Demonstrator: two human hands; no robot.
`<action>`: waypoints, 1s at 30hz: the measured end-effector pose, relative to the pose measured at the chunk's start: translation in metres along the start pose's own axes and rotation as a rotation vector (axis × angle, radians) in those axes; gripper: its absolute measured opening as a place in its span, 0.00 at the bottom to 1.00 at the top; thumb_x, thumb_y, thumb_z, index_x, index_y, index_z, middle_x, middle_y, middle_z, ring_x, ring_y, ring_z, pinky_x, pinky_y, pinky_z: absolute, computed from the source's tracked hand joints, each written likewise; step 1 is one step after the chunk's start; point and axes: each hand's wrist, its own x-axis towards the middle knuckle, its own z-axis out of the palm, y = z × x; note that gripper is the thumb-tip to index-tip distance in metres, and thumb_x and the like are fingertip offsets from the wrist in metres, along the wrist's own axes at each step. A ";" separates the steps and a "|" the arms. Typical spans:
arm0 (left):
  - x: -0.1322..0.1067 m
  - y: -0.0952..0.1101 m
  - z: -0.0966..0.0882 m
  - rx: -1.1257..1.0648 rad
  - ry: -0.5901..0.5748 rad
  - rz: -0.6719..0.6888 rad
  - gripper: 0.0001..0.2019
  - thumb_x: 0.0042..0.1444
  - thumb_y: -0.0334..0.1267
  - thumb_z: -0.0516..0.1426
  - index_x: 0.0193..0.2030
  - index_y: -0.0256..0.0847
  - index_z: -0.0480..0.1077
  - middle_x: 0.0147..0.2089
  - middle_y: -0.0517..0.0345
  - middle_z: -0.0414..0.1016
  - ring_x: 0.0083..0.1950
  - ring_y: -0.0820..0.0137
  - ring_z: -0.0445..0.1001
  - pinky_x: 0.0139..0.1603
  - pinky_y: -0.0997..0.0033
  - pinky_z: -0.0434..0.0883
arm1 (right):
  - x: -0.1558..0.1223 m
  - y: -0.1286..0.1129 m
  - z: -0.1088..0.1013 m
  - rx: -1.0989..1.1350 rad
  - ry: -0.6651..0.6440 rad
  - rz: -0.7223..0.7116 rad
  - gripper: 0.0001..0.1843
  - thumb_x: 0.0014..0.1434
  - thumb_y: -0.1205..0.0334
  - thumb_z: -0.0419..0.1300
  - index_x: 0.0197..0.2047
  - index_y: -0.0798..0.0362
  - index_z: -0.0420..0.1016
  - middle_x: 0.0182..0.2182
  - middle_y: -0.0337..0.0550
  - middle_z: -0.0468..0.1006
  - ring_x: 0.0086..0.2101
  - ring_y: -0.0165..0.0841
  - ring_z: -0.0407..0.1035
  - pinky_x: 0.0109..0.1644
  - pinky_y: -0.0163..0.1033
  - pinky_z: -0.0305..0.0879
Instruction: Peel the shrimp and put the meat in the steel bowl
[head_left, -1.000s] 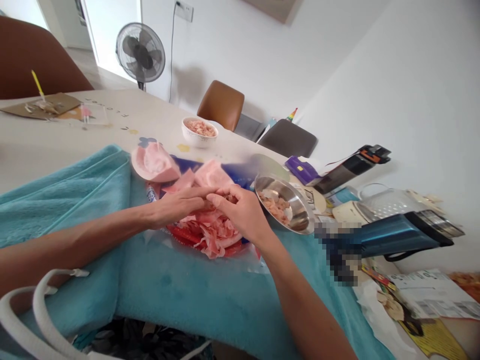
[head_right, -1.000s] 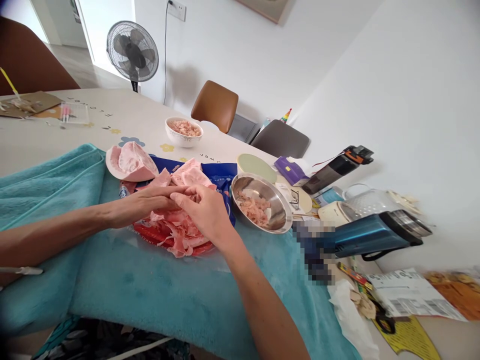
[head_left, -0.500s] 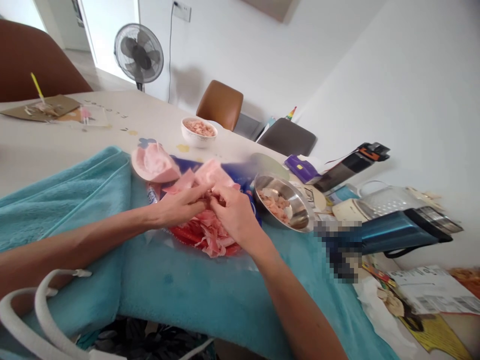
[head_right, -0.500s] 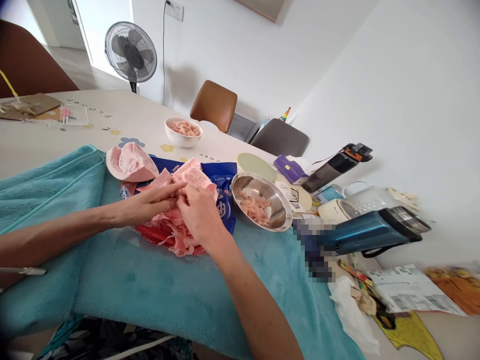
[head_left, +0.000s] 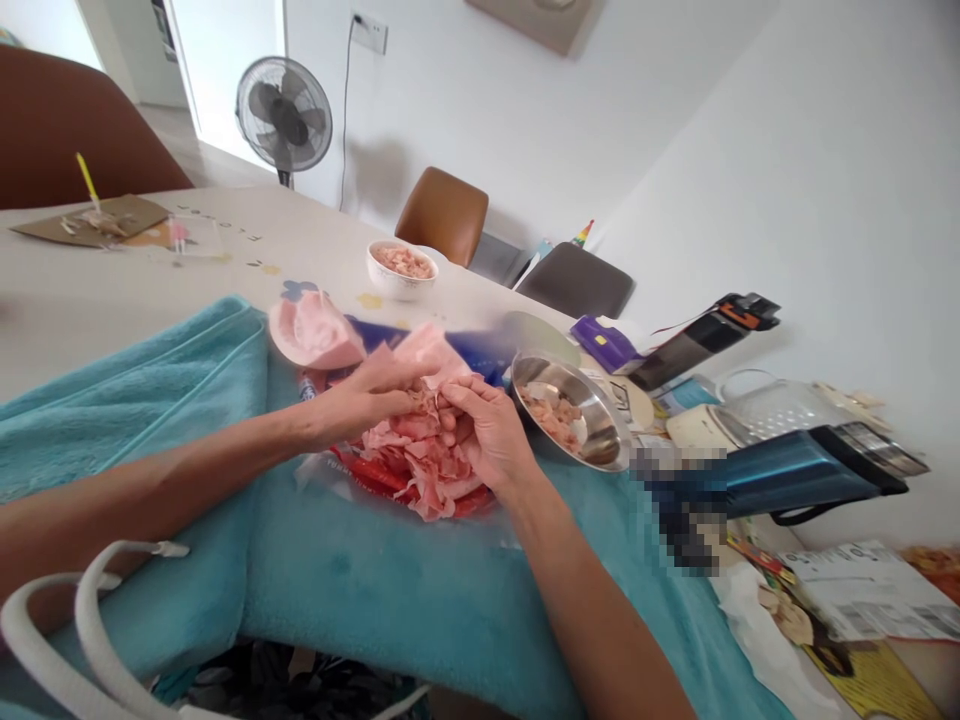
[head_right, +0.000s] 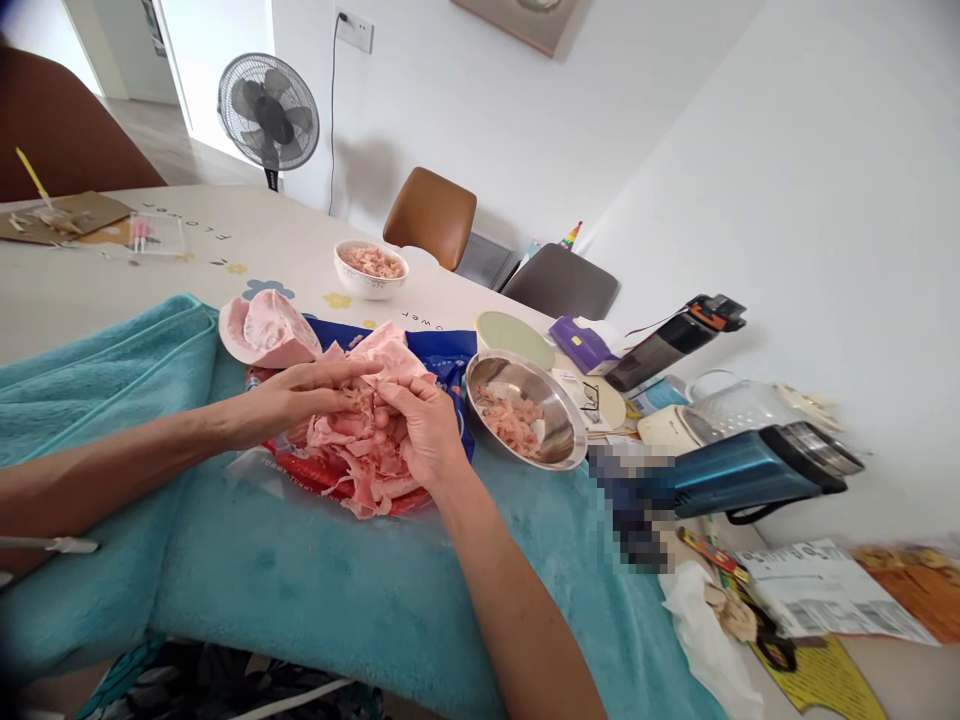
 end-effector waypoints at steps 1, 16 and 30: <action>0.001 -0.002 -0.001 -0.007 -0.004 0.001 0.31 0.57 0.41 0.56 0.68 0.42 0.61 0.61 0.51 0.72 0.64 0.55 0.66 0.63 0.56 0.64 | 0.000 0.000 0.000 0.014 -0.009 -0.001 0.10 0.43 0.61 0.70 0.25 0.55 0.73 0.18 0.33 0.70 0.17 0.22 0.61 0.17 0.28 0.58; 0.004 -0.010 -0.002 -0.016 -0.031 0.129 0.31 0.58 0.45 0.58 0.67 0.41 0.61 0.59 0.49 0.72 0.61 0.57 0.68 0.61 0.57 0.64 | -0.018 -0.076 -0.093 -0.831 0.666 -0.431 0.15 0.52 0.49 0.62 0.28 0.54 0.77 0.16 0.35 0.67 0.16 0.27 0.58 0.18 0.34 0.53; 0.003 -0.011 -0.004 -0.085 -0.095 0.065 0.31 0.58 0.45 0.60 0.67 0.41 0.61 0.65 0.48 0.68 0.66 0.56 0.64 0.64 0.56 0.63 | -0.023 -0.063 -0.080 -1.093 0.536 -0.381 0.15 0.52 0.50 0.61 0.26 0.53 0.79 0.18 0.38 0.71 0.22 0.31 0.61 0.26 0.37 0.54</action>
